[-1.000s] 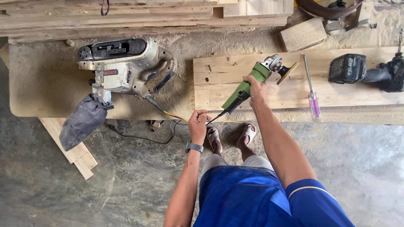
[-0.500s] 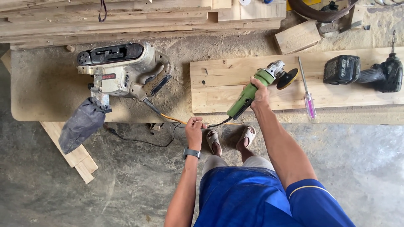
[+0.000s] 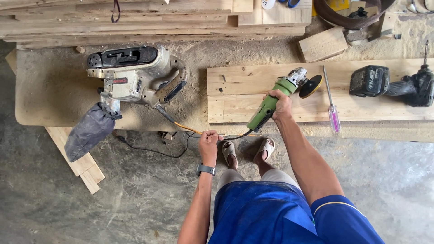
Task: The person uses a screwdriver to tighten a screw on a green angle grinder placed on a wooden workbench. They then pick up a sanding disc and examine it before placing it back down.
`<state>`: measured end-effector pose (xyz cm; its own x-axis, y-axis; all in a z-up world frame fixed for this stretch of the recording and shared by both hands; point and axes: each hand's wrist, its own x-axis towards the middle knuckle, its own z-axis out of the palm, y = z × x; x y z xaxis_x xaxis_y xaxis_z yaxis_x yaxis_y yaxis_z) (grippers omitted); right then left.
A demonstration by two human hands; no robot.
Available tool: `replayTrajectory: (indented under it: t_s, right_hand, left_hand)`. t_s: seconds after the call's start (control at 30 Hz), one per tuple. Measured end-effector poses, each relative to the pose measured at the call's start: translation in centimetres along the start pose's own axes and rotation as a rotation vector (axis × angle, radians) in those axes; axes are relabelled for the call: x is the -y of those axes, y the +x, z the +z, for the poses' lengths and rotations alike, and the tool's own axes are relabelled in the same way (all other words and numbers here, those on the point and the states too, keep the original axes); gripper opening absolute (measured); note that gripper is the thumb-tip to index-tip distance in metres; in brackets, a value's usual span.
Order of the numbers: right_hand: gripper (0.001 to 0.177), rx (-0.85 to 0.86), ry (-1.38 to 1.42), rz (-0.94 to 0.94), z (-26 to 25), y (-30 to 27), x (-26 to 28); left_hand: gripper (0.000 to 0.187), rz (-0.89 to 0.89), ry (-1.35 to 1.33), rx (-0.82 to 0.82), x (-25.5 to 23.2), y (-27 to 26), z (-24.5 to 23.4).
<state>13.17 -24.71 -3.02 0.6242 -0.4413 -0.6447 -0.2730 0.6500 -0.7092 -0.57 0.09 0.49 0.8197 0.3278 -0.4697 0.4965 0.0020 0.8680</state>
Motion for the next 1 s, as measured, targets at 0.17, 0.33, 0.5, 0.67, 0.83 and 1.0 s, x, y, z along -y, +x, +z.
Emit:
replayTrajectory:
  t_s: [0.17,0.33,0.5,0.67,0.83,1.0]
  right_hand:
    - [0.033,-0.114,-0.099,-0.045,1.6,-1.2,0.6]
    - [0.045,-0.232,-0.499,-0.108,-0.6,4.2,-3.1]
    - [0.047,-0.309,-0.715,-0.091,1.0,4.2,-3.3]
    - [0.049,-0.233,-0.804,-0.129,3.6,0.1,-1.5]
    - [0.054,-0.289,-0.859,-0.212,3.6,-0.7,-1.1]
    - [0.068,-0.254,-0.830,-0.278,3.6,-1.8,-0.9]
  left_hand:
    - [0.013,0.032,0.024,-0.025,0.6,-0.1,-0.2]
    - [0.011,0.013,0.050,-0.042,0.1,0.0,-0.7]
    - [0.010,0.035,-0.142,0.002,-1.8,0.0,-1.2]
    - [0.014,0.166,-0.257,0.058,-5.8,-0.7,-2.2]
    - [0.017,0.357,-0.218,0.075,-10.0,-2.4,-3.5]
    - [0.026,0.483,-0.224,0.129,-11.6,-2.5,-3.7]
